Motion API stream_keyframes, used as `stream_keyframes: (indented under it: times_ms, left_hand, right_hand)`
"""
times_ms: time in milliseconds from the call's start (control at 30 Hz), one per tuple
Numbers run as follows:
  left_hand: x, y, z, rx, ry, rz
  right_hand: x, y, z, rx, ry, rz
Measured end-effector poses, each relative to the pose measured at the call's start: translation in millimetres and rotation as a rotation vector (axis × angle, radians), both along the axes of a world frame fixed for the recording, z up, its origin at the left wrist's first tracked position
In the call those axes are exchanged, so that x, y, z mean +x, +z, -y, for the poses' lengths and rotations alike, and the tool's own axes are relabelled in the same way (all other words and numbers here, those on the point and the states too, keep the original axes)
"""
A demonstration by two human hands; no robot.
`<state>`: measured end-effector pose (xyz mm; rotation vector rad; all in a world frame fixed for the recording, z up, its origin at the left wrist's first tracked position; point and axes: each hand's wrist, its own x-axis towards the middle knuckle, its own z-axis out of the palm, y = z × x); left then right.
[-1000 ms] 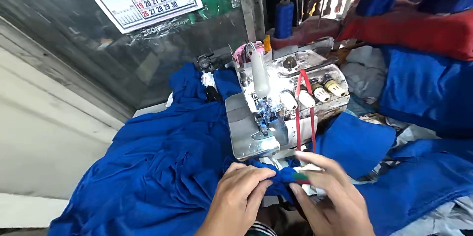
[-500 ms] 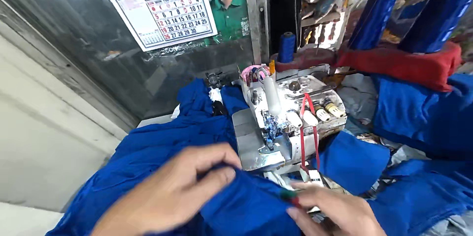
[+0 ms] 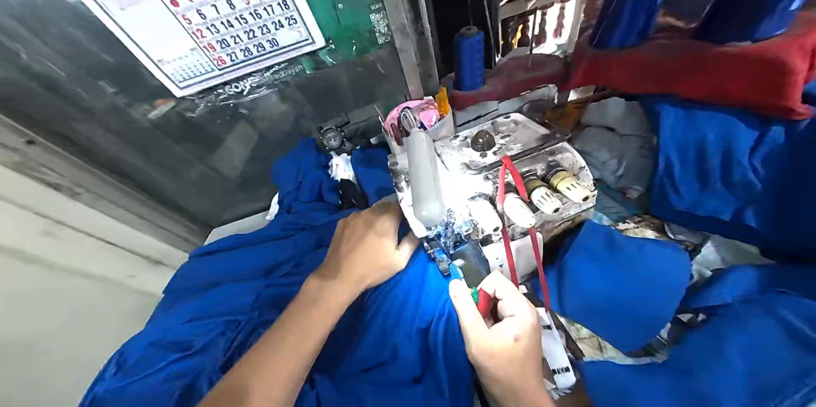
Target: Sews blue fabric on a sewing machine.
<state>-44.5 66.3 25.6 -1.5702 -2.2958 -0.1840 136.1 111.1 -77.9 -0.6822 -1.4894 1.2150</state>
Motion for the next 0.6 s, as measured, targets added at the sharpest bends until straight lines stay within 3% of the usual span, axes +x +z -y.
stream_keyframes:
  times_ms: [100, 167, 267, 333, 400, 467, 533, 600]
  left_hand:
    - [7, 7, 7, -0.076, 0.096, 0.005]
    - [19, 27, 26, -0.072, 0.070, 0.081]
    - [66, 41, 80, 0.226, -0.039, 0.271]
    - [101, 13, 97, 0.481, -0.152, 0.464]
    - [129, -23, 96, 0.537, -0.198, 0.581]
    - [153, -44, 90, 0.605, -0.178, 0.697]
    - [188, -57, 87, 0.701, -0.156, 0.930]
    - [223, -80, 88, 0.705, -0.163, 1.144]
  right_hand:
    - [14, 0, 1, 0.003, 0.159, 0.042]
    - [50, 5, -1, 0.156, 0.367, 0.169]
    - [120, 12, -9, 0.335, 0.385, 0.493]
    - [143, 10, -21, 0.315, 0.320, 0.682]
    - [145, 3, -28, 0.382, 0.340, 0.745]
    - [142, 11, -28, 0.378, 0.473, 0.681]
    - [143, 32, -26, 0.149, 0.663, 0.477]
    - [142, 50, -27, 0.051, 0.686, 0.410]
